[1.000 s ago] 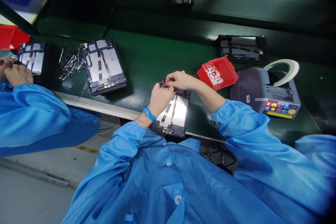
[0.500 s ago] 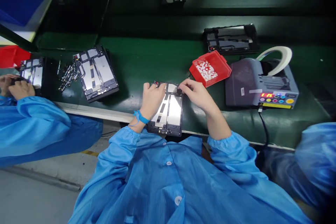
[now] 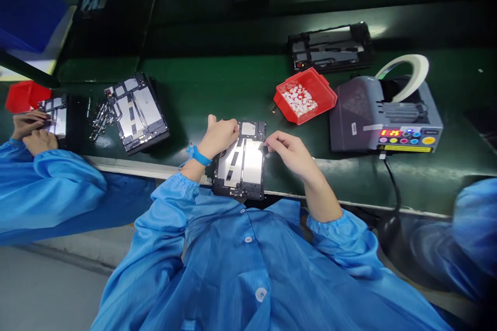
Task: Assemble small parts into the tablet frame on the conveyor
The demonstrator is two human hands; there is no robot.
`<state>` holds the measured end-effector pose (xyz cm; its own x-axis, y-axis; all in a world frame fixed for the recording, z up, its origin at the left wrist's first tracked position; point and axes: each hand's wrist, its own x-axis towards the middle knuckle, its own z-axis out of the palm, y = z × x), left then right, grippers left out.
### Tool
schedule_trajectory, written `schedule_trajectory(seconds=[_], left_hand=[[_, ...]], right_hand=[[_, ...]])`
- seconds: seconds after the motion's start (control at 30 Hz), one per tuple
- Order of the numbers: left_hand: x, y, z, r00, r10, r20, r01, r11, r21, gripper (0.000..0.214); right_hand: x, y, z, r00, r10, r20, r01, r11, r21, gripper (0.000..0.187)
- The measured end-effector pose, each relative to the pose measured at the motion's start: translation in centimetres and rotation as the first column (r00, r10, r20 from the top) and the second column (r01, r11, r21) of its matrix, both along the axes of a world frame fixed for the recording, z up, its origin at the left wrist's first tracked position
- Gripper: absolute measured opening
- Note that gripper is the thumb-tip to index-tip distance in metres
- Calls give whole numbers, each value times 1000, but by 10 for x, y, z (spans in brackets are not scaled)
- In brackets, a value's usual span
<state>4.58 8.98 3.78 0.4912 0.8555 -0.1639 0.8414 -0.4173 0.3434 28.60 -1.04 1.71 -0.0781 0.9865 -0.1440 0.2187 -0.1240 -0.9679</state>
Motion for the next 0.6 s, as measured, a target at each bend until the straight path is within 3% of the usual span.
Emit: schedule_trajectory(seconds=[0.2, 0.37, 0.47, 0.6], left_hand=[[5, 5, 29, 999, -12, 30, 12, 1000, -5, 19], [55, 33, 54, 988, -77, 136, 61, 991, 118, 20], [102, 61, 48, 975, -109, 195, 83, 987, 135, 24], [163, 86, 25, 961, -217, 171, 191, 969, 156, 27]], right_hand=[[4, -11, 1, 998, 32, -50, -31, 999, 18, 45], [14, -23, -5, 999, -8, -36, 9, 1000, 29, 50], [19, -27, -11, 999, -28, -23, 29, 999, 21, 48], [20, -28, -15, 1000, 6, -23, -6, 1000, -6, 43]])
